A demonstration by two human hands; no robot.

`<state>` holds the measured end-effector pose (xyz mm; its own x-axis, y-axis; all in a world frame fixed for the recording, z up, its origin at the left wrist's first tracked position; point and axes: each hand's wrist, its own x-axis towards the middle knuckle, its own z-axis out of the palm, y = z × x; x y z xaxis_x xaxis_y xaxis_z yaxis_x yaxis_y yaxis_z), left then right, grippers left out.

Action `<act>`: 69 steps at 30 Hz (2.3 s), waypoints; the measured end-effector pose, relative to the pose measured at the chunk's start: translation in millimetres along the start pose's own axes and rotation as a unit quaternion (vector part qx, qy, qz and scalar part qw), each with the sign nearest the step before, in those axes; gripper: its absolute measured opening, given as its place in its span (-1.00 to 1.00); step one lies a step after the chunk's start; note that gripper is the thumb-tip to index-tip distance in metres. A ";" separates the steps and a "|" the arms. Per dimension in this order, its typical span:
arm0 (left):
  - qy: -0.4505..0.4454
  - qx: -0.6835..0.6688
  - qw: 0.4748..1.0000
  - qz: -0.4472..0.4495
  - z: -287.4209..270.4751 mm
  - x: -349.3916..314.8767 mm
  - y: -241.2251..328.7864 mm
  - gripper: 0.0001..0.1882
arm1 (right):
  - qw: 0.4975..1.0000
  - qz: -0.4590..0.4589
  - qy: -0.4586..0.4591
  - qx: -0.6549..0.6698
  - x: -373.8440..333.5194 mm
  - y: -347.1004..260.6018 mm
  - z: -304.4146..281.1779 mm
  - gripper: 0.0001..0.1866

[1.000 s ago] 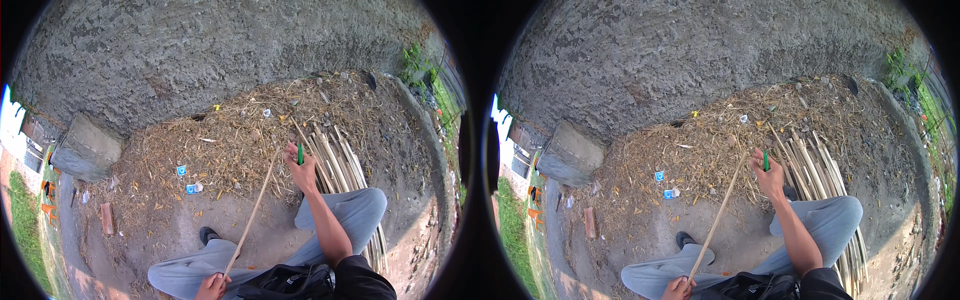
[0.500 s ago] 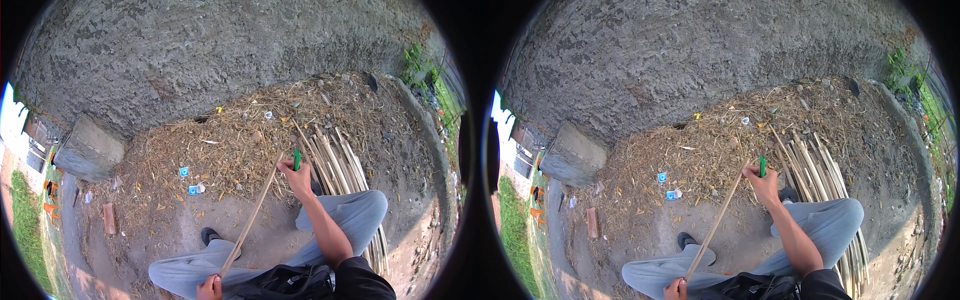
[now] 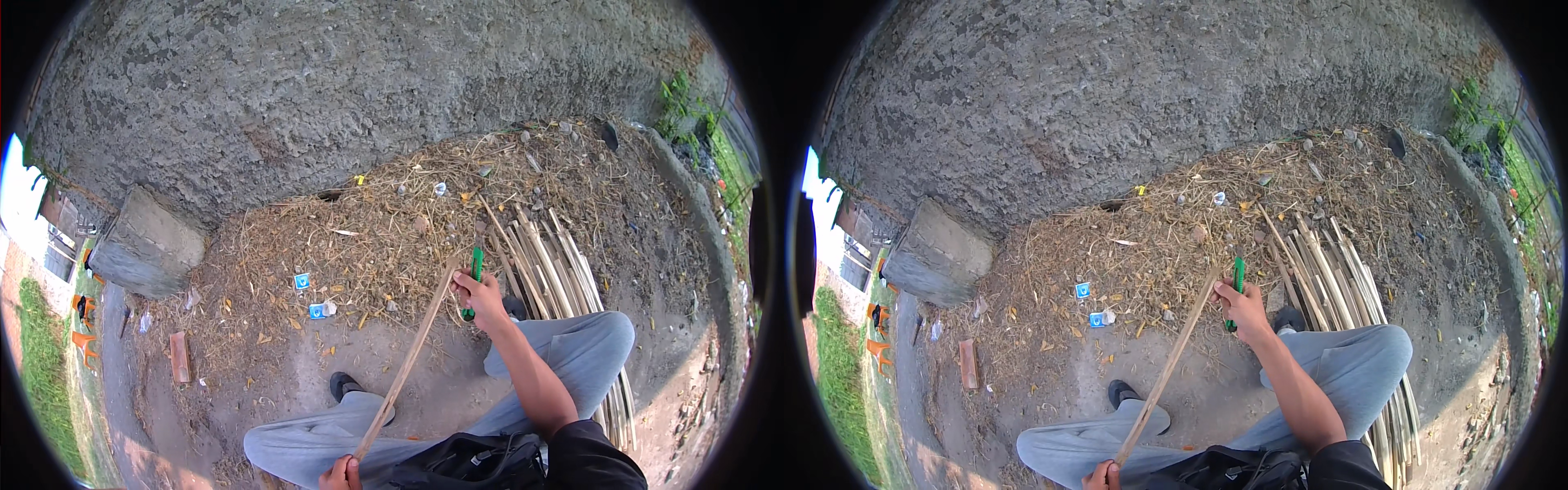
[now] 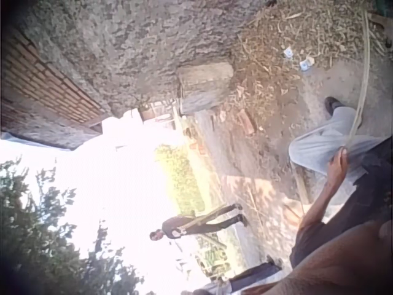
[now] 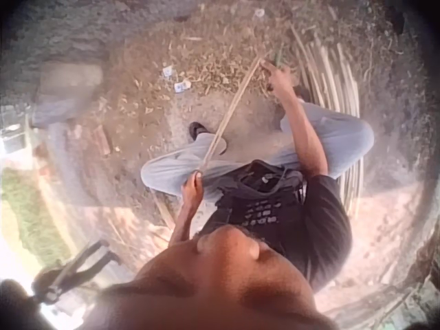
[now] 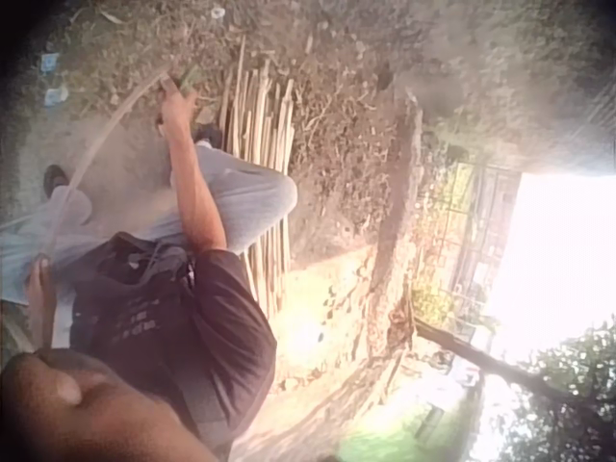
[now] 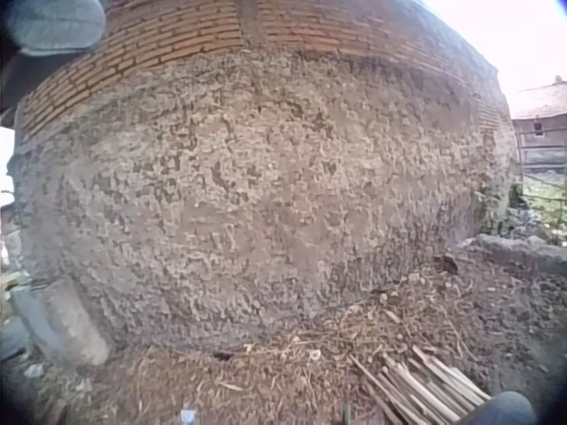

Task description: The person holds a thin bamboo stick and repeatedly shaves along its length using a utility knife.

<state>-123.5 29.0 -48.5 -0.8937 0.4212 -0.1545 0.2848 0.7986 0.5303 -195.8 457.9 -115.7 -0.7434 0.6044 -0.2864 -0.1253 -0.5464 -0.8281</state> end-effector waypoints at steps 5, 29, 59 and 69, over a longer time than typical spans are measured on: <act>-0.032 -0.010 0.999 -0.037 -6.4 -0.8 -3.2 -0.66 | 0.995 0.020 0.042 0.089 6.6 0.8 -8.9 -0.78; -0.327 -0.499 0.782 -0.181 5.2 149.5 62.1 -0.52 | 0.829 -0.189 -0.100 -0.517 -93.5 -25.4 30.8 -0.58; -0.362 -0.553 0.726 -0.191 33.2 168.5 45.6 -0.51 | 0.877 -0.049 -0.098 -0.468 -82.4 53.1 22.9 -0.56; -0.351 -0.548 0.729 -0.213 38.6 165.4 48.0 -0.53 | 0.869 -0.103 -0.084 -0.477 -78.2 52.7 14.2 -0.61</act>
<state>-244.3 153.6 -80.7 -0.3135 0.6584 -0.6843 -0.7584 0.2600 0.5977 -153.6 373.6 -130.2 -0.8653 0.4954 -0.0765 0.2748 0.3412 -0.8989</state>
